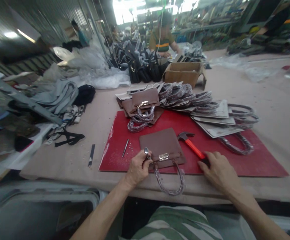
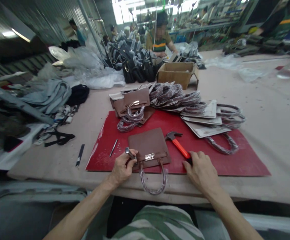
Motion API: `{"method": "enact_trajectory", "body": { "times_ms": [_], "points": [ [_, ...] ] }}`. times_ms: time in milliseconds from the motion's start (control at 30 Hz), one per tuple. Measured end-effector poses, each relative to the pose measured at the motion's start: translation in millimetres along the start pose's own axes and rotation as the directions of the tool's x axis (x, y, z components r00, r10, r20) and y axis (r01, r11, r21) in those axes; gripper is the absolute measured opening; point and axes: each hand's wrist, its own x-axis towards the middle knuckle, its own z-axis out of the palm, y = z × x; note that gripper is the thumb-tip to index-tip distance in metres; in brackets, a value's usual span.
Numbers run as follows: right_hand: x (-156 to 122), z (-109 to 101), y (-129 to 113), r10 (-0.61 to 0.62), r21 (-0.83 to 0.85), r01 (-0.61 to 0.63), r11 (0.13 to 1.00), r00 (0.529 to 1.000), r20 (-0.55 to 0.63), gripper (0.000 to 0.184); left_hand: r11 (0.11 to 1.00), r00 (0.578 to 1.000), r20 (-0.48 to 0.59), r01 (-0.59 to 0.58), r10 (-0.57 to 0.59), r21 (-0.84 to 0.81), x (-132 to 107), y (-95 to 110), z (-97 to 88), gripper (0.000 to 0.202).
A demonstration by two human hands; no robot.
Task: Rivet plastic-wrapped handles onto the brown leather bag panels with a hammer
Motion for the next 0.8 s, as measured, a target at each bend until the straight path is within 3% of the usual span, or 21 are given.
{"method": "enact_trajectory", "body": {
  "times_ms": [100, 167, 200, 267, 300, 333, 367, 400, 467, 533, 633, 700, 800],
  "points": [
    [15.3, 3.3, 3.1, 0.014, 0.019, -0.018, 1.0, 0.982, 0.189, 0.01, 1.0, 1.0, 0.0, 0.008, -0.008, -0.005, -0.5, -1.0, 1.5, 0.018],
    [24.7, 0.1, 3.1, 0.087, 0.162, -0.15, 0.975, 0.936, 0.342, 0.005, 1.0, 1.0, -0.002, 0.01, -0.01, -0.01, -0.4, -1.2, 2.6, 0.018],
    [28.3, -2.5, 2.8, 0.117, 0.271, -0.257, 0.928, 0.889, 0.443, 0.009, 1.0, 1.0, -0.003, 0.01, -0.01, -0.014, -0.3, -1.0, 3.1, 0.019],
    [32.3, -8.1, 1.3, 0.087, 0.475, -0.497, 0.726, 0.751, 0.654, 0.015, 1.0, 1.0, -0.003, 0.012, -0.012, -0.021, 0.2, 0.0, 3.7, 0.019],
    [32.8, -10.9, 0.1, 0.037, 0.527, -0.59, 0.611, 0.687, 0.726, 0.018, 1.0, 1.0, -0.002, 0.015, -0.015, -0.024, 0.4, 0.6, 3.9, 0.019],
    [32.5, -14.0, -1.7, 0.004, 0.552, -0.64, 0.534, 0.655, 0.756, 0.02, 0.999, 1.0, -0.001, 0.018, -0.018, -0.027, 0.7, 1.3, 4.0, 0.019],
    [32.0, -17.9, -4.3, 0.009, 0.568, -0.641, 0.516, 0.667, 0.745, 0.022, 0.999, 1.0, 0.0, 0.023, -0.023, -0.031, 1.0, 2.0, 4.0, 0.019],
    [31.4, -23.3, -7.8, 0.054, 0.579, -0.595, 0.557, 0.722, 0.69, 0.023, 0.999, 1.0, 0.004, 0.027, -0.027, -0.037, 1.3, 2.5, 4.0, 0.019],
    [30.9, -40.3, -18.6, 0.164, 0.576, -0.407, 0.709, 0.889, 0.427, 0.024, 0.998, 0.999, 0.009, 0.035, -0.035, -0.048, 1.9, 3.1, 3.8, 0.018],
    [30.2, -65.3, -35.0, 0.159, 0.531, -0.191, 0.825, 0.982, 0.106, 0.025, 0.998, 0.999, 0.014, 0.041, -0.04, -0.055, 2.3, 3.3, 3.6, 0.018],
    [25.9, -103.8, -65.3, 0.007, 0.481, 0.072, 0.874, 0.987, -0.16, 0.029, 0.997, 0.999, 0.014, 0.047, -0.046, -0.055, 2.5, 3.3, 3.5, 0.018],
    [20.4, -117.7, -83.0, -0.154, 0.451, 0.243, 0.859, 0.962, -0.224, 0.028, 0.998, 0.999, 0.014, 0.047, -0.047, -0.046, 2.3, 3.6, 3.6, 0.017],
    [13.5, -118.4, -98.4, -0.406, 0.324, 0.457, 0.829, 0.889, -0.214, 0.027, 0.999, 0.999, 0.017, 0.045, -0.044, -0.028, 1.9, 4.6, 3.9, 0.016]
  ]
}}
